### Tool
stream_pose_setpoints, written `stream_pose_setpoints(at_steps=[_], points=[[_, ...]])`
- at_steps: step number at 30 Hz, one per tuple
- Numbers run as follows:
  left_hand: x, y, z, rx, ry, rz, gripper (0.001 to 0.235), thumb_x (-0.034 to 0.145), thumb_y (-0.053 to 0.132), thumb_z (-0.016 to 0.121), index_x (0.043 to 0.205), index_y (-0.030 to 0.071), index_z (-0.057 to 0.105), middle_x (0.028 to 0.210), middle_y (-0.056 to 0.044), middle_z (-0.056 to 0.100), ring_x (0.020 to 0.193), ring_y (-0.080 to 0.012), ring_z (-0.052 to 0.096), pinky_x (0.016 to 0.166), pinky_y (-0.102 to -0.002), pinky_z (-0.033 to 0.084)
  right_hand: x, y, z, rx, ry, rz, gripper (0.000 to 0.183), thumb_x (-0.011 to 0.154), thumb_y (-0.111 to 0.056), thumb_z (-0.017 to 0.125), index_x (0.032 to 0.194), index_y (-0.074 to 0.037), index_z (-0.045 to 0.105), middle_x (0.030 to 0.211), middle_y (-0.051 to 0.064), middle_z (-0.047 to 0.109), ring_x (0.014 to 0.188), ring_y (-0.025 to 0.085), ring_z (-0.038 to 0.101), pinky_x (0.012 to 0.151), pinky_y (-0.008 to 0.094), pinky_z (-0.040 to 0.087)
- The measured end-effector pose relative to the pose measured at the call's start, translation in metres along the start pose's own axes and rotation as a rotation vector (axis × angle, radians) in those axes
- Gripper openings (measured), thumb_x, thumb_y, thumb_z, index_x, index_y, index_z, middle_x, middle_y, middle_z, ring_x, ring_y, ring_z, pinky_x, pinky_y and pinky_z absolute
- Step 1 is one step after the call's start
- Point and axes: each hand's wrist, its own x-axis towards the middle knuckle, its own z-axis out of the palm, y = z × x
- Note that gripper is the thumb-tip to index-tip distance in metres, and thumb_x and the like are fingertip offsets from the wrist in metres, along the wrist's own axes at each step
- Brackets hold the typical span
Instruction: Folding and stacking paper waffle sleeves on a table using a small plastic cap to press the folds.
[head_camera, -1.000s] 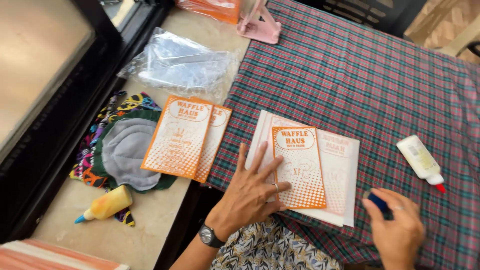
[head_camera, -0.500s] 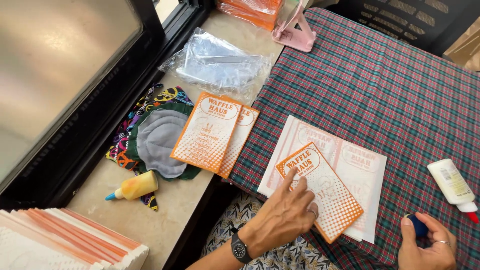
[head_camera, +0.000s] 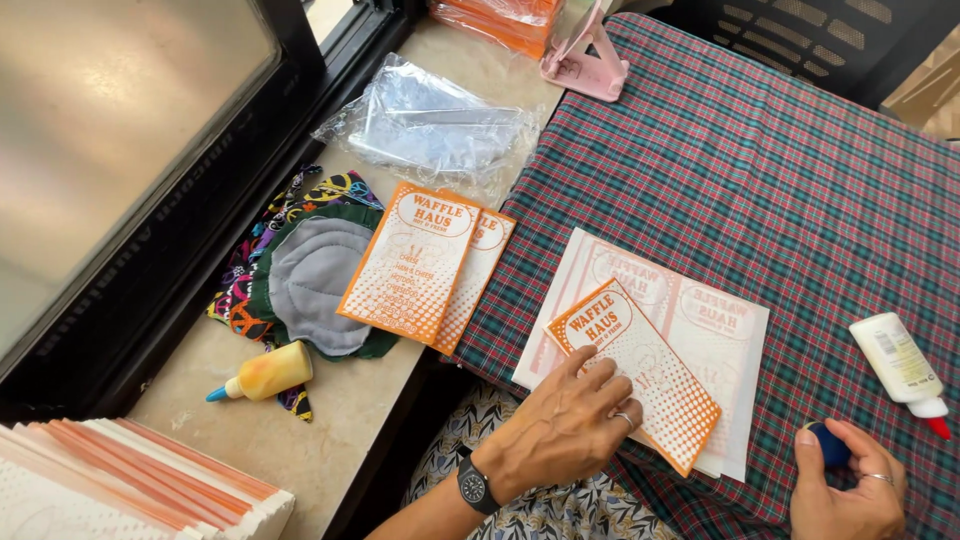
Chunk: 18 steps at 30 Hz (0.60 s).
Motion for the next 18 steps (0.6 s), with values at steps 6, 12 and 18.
stream_pose_setpoints(at_steps=[6, 12, 18], points=[[0.004, -0.003, -0.007, -0.036, 0.016, 0.057, 0.008, 0.104, -0.002, 0.061, 0.096, -0.002, 0.06, 0.088, -0.013, 0.053, 0.086, -0.0304, 0.052, 0.093, -0.048, 0.049, 0.002, -0.003, -0.002, 0.029, -0.005, 0.005, 0.028, 0.105, -0.002, 0.088, 0.131, 0.005, 0.078, 0.133, 0.023, 0.073, 0.123, 0.036, 0.064, 0.096, 0.044, 0.053], [0.008, 0.001, -0.036, -0.073, 0.233, 0.081, 0.018, 0.114, 0.008, 0.045, 0.121, -0.001, 0.059, 0.102, -0.013, 0.064, 0.079, -0.0285, 0.052, 0.078, -0.042, 0.045, 0.006, -0.013, -0.001, 0.047, 0.032, -0.047, 0.045, 0.102, -0.004, 0.092, 0.139, 0.015, 0.075, 0.142, 0.033, 0.069, 0.127, 0.043, 0.063, 0.092, 0.047, 0.057], [-0.029, -0.049, -0.054, -0.258, 0.384, -0.637, 0.04, 0.11, 0.026, 0.036, 0.141, 0.017, 0.06, 0.146, -0.007, 0.064, 0.137, -0.0233, 0.061, 0.118, -0.035, 0.043, 0.003, -0.001, 0.003, 0.0, 0.043, -0.009, 0.05, 0.1, -0.01, 0.095, 0.142, 0.009, 0.077, 0.15, 0.027, 0.065, 0.113, 0.04, 0.064, 0.088, 0.047, 0.057]])
